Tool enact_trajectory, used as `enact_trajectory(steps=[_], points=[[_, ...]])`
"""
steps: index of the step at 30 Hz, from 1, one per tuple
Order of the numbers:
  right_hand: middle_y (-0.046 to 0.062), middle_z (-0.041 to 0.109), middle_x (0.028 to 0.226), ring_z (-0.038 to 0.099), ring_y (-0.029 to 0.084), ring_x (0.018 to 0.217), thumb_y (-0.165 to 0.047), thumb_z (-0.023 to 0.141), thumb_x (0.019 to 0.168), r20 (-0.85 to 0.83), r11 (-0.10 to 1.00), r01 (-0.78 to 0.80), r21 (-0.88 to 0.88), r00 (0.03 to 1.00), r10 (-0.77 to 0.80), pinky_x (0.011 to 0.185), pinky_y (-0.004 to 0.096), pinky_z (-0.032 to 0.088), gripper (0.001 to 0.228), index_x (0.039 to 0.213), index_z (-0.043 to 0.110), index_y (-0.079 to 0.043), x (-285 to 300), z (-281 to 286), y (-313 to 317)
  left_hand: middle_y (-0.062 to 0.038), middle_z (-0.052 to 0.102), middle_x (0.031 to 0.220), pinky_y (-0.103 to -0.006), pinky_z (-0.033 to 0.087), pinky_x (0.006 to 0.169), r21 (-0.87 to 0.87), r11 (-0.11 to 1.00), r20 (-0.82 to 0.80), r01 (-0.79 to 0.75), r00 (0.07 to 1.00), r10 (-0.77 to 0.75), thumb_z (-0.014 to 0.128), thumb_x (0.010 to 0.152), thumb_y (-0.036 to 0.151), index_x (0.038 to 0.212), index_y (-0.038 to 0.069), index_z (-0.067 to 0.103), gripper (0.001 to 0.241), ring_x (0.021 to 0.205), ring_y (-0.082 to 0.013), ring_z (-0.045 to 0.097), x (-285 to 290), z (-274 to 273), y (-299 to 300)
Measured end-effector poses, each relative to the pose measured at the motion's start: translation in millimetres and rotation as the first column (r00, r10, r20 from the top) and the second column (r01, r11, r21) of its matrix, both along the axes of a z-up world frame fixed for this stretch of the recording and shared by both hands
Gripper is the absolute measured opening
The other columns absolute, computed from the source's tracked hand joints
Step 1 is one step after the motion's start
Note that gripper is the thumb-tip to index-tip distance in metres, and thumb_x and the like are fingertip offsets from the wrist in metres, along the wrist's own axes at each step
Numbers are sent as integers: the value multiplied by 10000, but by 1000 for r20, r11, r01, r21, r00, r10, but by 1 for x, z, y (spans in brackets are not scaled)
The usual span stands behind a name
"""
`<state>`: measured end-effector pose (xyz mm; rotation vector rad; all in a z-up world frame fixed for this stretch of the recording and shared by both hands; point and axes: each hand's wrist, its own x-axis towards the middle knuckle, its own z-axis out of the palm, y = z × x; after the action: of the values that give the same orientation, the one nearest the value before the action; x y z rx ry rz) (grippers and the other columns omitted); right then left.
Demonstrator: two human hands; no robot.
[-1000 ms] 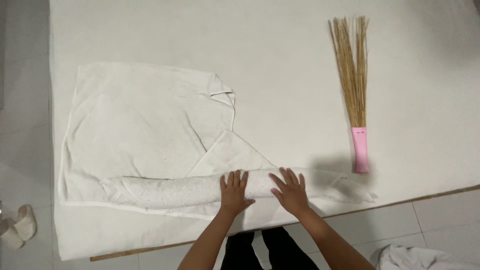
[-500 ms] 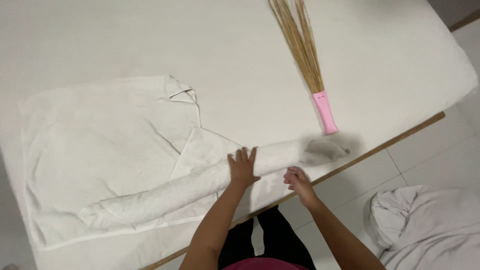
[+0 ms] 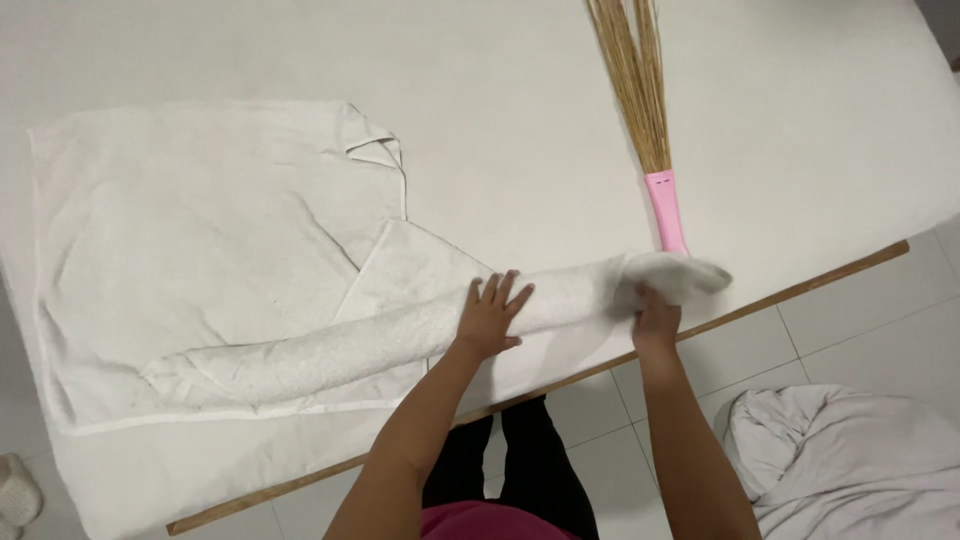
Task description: The person sweeps a white pillow and the bed surface with a small broom, then places the pillow at the head of the bed. They then unfold a white towel on the bed and roll it into a tight cylinder.
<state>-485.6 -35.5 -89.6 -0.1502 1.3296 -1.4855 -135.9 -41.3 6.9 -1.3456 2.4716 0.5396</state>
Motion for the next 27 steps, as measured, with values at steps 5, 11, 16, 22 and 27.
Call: enact_trajectory(steps=[5, 11, 16, 22, 27], points=[[154, 654, 1298, 630, 321, 1174, -41, 666, 906, -742, 977, -200, 69, 644, 184, 1018, 420, 523, 451, 1345, 560, -47, 67, 89, 4, -102, -18, 1726, -624, 60, 1229, -53, 989, -86, 136, 986, -140, 733, 821, 625, 1639, 351, 47, 1102, 1581, -331, 34, -26, -1, 4], [195, 590, 1463, 565, 391, 1288, 20, 579, 828, -931, 887, -304, 348, -1, 365, 1024, 449, 515, 774, 1566, 432, -160, 78, 97, 20, -78, 12, 1741, -624, 25, 1243, -27, 993, -66, 117, 991, -118, 738, 835, 593, 1626, 346, 88, 1053, 1600, -300, 19, -54, 2, 4], [419, 275, 1556, 326, 556, 1416, -81, 650, 864, -832, 745, -415, 522, -438, 339, 1102, 562, 390, 703, 1534, 483, -210, 88, 94, 29, -89, 95, 1707, -597, 21, 1263, 48, 998, -348, -49, 936, 63, 727, 815, 617, 1625, 230, 125, 1082, 1581, -292, 72, -56, -14, 4], [419, 256, 1590, 311, 588, 1448, -103, 604, 924, -940, 747, -571, 341, -219, 263, 1138, 563, 358, 560, 1481, 563, -149, 72, 76, 28, -66, 104, 1727, -569, 21, 1250, 121, 991, -335, -57, 937, 95, 686, 812, 623, 1619, 285, 264, 971, 1576, -264, 105, -68, 11, 1], [263, 542, 1414, 630, 334, 1106, -191, 682, 998, -733, 945, -308, 109, 617, 286, 921, 439, 509, 453, 1272, 413, 50, 38, 37, 4, -60, 107, 1718, -592, 19, 1247, 36, 999, -282, -9, 959, 18, 669, 845, 633, 1610, 257, 264, 944, 1584, -258, 61, -70, -9, 4]])
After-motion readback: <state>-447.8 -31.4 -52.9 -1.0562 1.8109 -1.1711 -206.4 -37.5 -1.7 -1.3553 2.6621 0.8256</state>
